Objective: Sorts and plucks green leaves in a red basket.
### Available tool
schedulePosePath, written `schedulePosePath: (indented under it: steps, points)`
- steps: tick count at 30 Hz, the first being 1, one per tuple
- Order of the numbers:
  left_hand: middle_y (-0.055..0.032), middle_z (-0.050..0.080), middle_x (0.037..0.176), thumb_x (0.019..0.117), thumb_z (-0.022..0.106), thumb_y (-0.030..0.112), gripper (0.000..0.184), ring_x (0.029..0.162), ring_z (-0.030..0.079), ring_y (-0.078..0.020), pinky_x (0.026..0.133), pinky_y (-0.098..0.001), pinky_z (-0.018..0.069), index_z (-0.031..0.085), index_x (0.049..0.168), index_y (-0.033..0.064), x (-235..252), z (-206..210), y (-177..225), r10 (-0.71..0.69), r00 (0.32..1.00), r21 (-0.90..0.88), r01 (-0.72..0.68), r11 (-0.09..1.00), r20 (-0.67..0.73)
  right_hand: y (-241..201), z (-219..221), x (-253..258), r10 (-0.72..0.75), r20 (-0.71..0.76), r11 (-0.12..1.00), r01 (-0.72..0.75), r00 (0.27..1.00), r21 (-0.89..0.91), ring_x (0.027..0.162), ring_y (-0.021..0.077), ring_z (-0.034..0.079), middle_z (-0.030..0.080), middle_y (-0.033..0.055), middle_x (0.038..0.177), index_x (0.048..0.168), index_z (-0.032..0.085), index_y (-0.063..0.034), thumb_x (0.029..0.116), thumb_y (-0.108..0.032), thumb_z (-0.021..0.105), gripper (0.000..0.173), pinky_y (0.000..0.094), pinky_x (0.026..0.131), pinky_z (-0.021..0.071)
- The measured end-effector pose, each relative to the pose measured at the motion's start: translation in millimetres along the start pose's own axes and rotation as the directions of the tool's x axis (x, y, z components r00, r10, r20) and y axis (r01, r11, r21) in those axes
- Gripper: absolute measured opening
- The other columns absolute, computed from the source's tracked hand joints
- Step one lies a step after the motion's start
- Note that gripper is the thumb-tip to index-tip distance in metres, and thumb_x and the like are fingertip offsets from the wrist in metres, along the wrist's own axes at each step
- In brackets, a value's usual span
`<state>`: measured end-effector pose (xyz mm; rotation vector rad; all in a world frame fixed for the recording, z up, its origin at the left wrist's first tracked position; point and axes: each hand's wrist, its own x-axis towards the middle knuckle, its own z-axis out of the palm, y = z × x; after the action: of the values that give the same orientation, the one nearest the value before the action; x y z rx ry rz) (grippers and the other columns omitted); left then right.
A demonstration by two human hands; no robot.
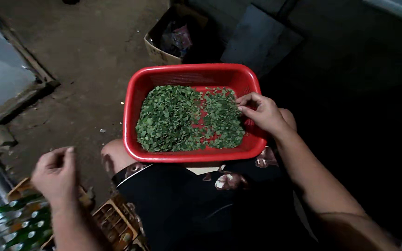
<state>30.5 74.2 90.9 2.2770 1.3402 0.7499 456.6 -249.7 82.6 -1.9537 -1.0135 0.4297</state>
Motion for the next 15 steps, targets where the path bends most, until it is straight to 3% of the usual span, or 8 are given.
schedulePosePath:
  steps: [1,3,5,9,12,15]
  points:
    - [-0.0323,0.066,0.114,0.1070,0.051,0.031,0.046,0.106,0.065,-0.0380,0.096,-0.0515,0.0492,0.067,0.115,-0.0113,2.6,-9.8,-12.2,-0.097,0.995,0.136,0.094,0.986,0.016,3.0,-4.9,-1.8,0.008,0.000,0.999,-0.008,1.000,-0.043,0.103,0.0205,0.068,0.069,0.0165,0.114,0.107,0.065,0.0029,0.0957,-0.003,0.066,0.013,0.0382,0.094,0.0552]
    - [-0.0350,0.061,0.128,0.1096,0.040,0.043,0.059,0.123,0.057,-0.0500,0.105,-0.0673,0.0397,0.066,0.121,-0.0089,5.0,-22.2,-25.8,-0.287,0.956,0.346,0.249,0.905,0.062,6.9,-12.3,-3.5,0.003,0.028,0.989,0.001,1.000,-0.150,0.103,0.0271,0.068,0.069,0.0185,0.113,0.105,0.067,0.0037,0.0957,-0.002,0.066,0.011,0.0448,0.095,0.0543]
    - [-0.0357,0.056,0.137,0.1104,0.036,0.046,0.062,0.131,0.051,-0.0534,0.107,-0.0719,0.0346,0.063,0.128,-0.0078,2.6,-23.5,-22.7,-0.376,0.921,0.418,0.301,0.857,0.107,7.8,-15.6,-3.2,-0.004,0.086,0.959,0.028,0.996,-0.283,0.103,0.0329,0.068,0.069,0.0198,0.112,0.104,0.070,0.0038,0.0953,-0.002,0.067,0.010,0.0510,0.094,0.0540]
    - [-0.0361,0.048,0.145,0.1084,0.046,0.033,0.051,0.137,0.045,-0.0537,0.113,-0.0659,0.0334,0.056,0.139,-0.0068,-9.8,3.4,-2.8,-0.073,0.968,0.259,0.009,0.966,0.239,14.6,-4.6,-1.4,0.014,0.281,0.889,0.117,0.960,-0.443,0.105,0.0393,0.066,0.068,0.0207,0.108,0.100,0.074,0.0009,0.0921,-0.001,0.071,0.009,0.0580,0.093,0.0532]
    - [-0.0357,0.046,0.147,0.1038,0.053,0.033,0.052,0.136,0.045,-0.0545,0.111,-0.0670,0.0358,0.058,0.137,-0.0068,-18.3,34.8,27.3,0.140,0.932,0.131,-0.193,0.972,0.334,19.3,17.6,-2.7,0.061,0.467,0.840,0.207,0.882,-0.502,0.106,0.0390,0.065,0.068,0.0184,0.105,0.098,0.076,-0.0035,0.0891,-0.006,0.075,0.009,0.0567,0.093,0.0534]
    - [-0.0319,0.049,0.147,0.1004,0.055,0.040,0.054,0.131,0.050,-0.0534,0.106,-0.0696,0.0389,0.062,0.134,-0.0025,-25.6,61.7,54.9,0.266,0.896,0.052,-0.303,0.952,0.355,16.5,39.5,-2.1,0.172,0.583,0.803,0.230,0.794,-0.550,0.113,0.0386,0.062,0.066,0.0183,0.113,0.107,0.076,-0.0053,0.0918,-0.010,0.073,0.016,0.0556,0.097,0.0505]
